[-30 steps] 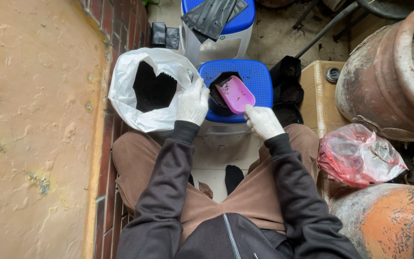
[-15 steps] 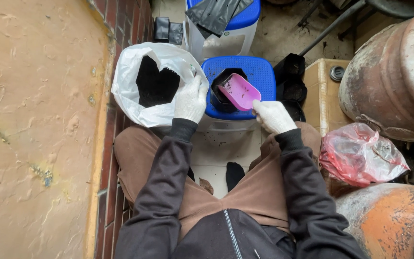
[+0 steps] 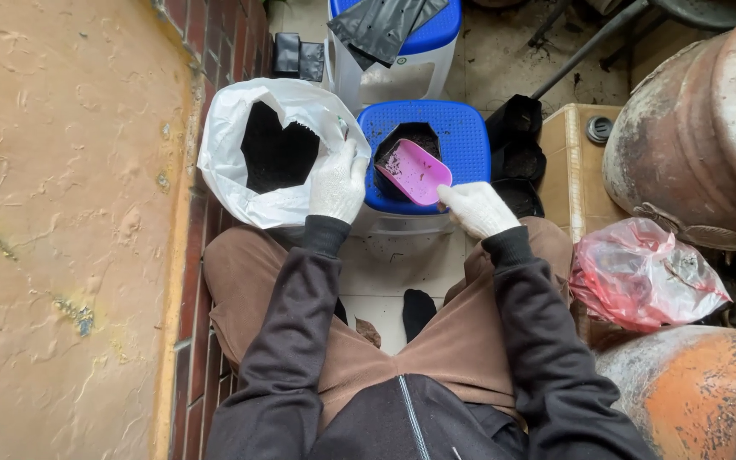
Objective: The person scoops soil from a white bag using a pink scoop and pours it into a black plant pot placed on a blue stool. The person repeats this action to fill the pot with soil.
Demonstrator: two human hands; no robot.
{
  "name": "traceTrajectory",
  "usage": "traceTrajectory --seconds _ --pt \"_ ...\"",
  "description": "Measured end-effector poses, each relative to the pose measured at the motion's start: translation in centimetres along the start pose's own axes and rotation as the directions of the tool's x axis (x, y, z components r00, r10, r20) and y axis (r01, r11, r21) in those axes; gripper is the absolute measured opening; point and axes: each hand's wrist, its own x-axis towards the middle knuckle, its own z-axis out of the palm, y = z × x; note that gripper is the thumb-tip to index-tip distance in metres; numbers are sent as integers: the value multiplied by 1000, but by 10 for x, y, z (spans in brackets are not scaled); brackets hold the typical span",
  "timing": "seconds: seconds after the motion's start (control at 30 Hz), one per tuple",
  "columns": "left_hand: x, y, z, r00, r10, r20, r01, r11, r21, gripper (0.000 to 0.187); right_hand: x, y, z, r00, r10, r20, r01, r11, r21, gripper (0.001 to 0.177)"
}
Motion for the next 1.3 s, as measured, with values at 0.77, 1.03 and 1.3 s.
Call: traceTrajectory --seconds 0.77,1.03,1.3 --pt "-6 10 -12 969 201 -147 -186 976 110 16 56 55 34 998 -5 -56 7 999 33 41" --pt "-8 10 -22 944 315 -97 -272 911 311 24 -10 -5 28 997 45 -61 -33 983 181 33" --pt "-6 -1 -17 940 334 -73 -299 906 300 28 22 19 26 989 103 -102 -91 988 123 35"
